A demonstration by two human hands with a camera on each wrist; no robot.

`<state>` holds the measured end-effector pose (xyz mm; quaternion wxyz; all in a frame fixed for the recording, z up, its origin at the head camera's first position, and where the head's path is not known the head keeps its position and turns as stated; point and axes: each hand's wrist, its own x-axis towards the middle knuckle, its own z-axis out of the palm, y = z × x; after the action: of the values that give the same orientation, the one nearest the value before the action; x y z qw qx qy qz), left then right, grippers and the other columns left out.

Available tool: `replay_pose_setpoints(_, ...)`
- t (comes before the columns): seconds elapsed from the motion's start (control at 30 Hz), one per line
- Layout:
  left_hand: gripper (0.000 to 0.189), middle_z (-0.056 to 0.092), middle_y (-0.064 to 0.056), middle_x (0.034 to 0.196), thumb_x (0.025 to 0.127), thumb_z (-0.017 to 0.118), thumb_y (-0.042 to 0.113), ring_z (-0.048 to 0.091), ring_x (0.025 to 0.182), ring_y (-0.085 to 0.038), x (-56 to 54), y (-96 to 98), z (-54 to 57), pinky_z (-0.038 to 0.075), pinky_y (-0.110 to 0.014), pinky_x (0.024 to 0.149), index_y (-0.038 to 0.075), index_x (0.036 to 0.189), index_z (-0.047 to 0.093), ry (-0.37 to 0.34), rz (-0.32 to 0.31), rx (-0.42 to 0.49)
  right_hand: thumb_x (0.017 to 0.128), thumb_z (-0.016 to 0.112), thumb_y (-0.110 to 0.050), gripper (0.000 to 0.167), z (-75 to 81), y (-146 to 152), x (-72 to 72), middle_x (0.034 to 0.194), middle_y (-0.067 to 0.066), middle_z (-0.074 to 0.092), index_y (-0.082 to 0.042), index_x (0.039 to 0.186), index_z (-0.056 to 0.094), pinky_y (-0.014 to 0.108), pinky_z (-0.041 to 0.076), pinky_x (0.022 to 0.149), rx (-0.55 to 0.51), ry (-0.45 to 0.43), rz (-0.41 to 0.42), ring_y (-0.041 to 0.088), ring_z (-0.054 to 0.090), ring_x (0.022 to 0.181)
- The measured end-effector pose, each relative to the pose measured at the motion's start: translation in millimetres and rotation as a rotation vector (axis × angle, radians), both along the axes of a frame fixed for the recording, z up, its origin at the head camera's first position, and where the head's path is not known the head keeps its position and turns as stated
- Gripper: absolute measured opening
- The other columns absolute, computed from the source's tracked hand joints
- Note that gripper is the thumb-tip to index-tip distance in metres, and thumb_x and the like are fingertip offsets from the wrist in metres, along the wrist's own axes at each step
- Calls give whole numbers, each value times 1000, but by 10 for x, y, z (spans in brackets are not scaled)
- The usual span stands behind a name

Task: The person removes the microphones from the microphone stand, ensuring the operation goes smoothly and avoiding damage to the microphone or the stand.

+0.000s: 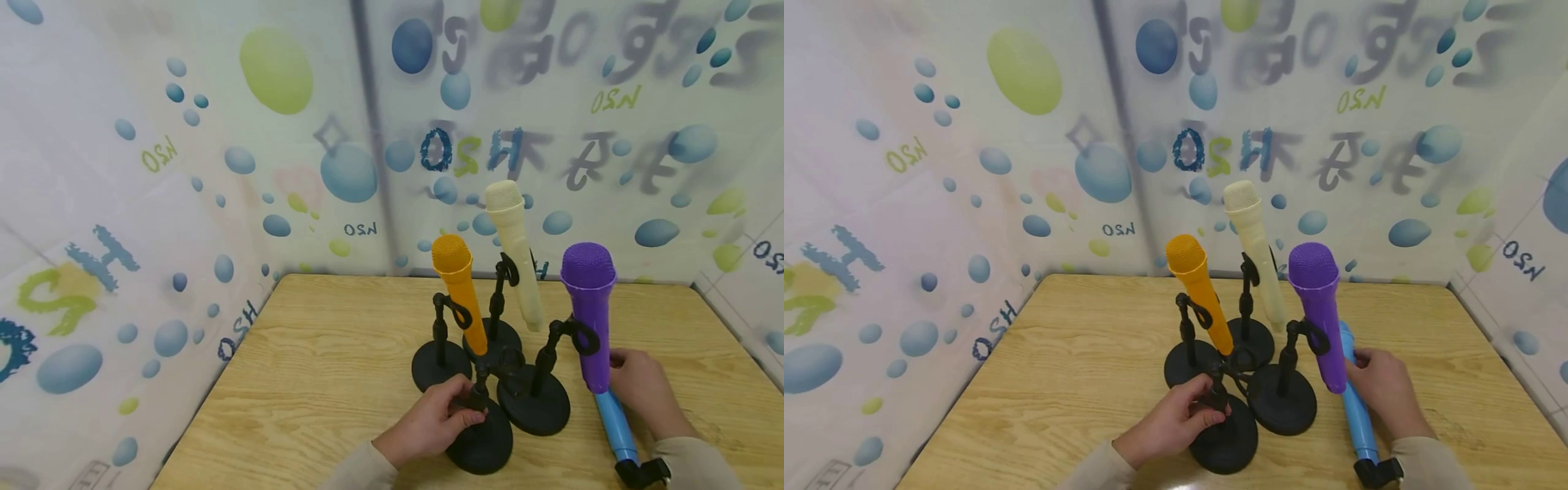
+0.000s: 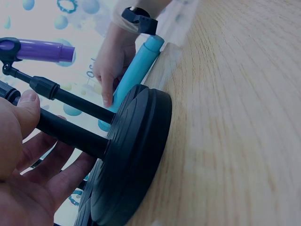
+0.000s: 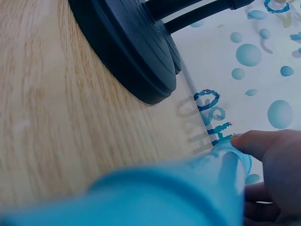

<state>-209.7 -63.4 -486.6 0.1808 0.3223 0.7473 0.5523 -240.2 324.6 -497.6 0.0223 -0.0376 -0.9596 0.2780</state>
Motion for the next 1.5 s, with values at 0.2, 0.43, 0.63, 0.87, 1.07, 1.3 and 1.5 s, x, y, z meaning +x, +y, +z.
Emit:
replay_pose_setpoints(0.2, 21, 76, -21, 122, 107, 66, 11, 73, 108, -2, -12, 3, -5, 57, -15, 94, 5, 126, 60, 16, -7, -9, 108, 58, -25, 52, 31, -5, 77, 117, 39, 72, 20, 132, 62, 63, 58, 88, -8, 25, -20, 58, 68, 107)
replay_pose_setpoints(0.43, 22, 76, -20, 124, 108, 66, 13, 73, 109, -1, -16, -5, -8, 57, -15, 95, 7, 127, 60, -1, -10, -9, 112, 55, -31, 52, 66, -9, 225, 118, 36, 72, 15, 133, 63, 37, 55, 69, -71, 97, -106, 48, 71, 99)
replay_pose_setpoints(0.63, 22, 75, -19, 124, 108, 67, 14, 73, 108, -1, -14, -7, -12, 57, -15, 95, 8, 128, 61, -11, -13, -4, 111, 60, -28, 42, 140, -38, 393, 115, 32, 75, 8, 130, 70, 16, 44, 64, -104, 222, -144, 2, 63, 85)
replay_pose_setpoints(0.87, 21, 75, -19, 124, 109, 67, 15, 72, 110, -1, -17, -12, -21, 57, -16, 95, 8, 128, 62, -19, -15, 0, 111, 61, -27, 36, 301, -100, 564, 101, 15, 80, 3, 127, 72, 12, 45, 60, -160, 285, -157, -24, 48, 76)
replay_pose_setpoints(1.07, 22, 75, -18, 124, 108, 67, 15, 72, 110, -1, -20, -15, -22, 57, -16, 95, 9, 129, 62, -29, -9, 5, 111, 63, -25, 32, 400, -173, 672, 86, -32, 66, 2, 124, 74, 10, 46, 59, -189, 351, -170, -21, 53, 73)
replay_pose_setpoints(1.3, 22, 75, -18, 124, 108, 68, 15, 72, 109, 0, -15, -17, -18, 57, -16, 95, 9, 129, 62, -38, -7, 3, 112, 60, -25, 33, 478, -229, 761, 83, -44, 55, 4, 123, 73, 6, 47, 61, -244, 352, -215, -20, 57, 72)
replay_pose_setpoints(1.5, 22, 75, -17, 124, 108, 68, 15, 72, 109, 0, -16, -19, -14, 57, -16, 95, 10, 129, 62, -43, -6, 2, 111, 62, -22, 30, 516, -258, 810, 86, -45, 54, 4, 121, 73, 4, 47, 63, -238, 365, -191, -22, 56, 75)
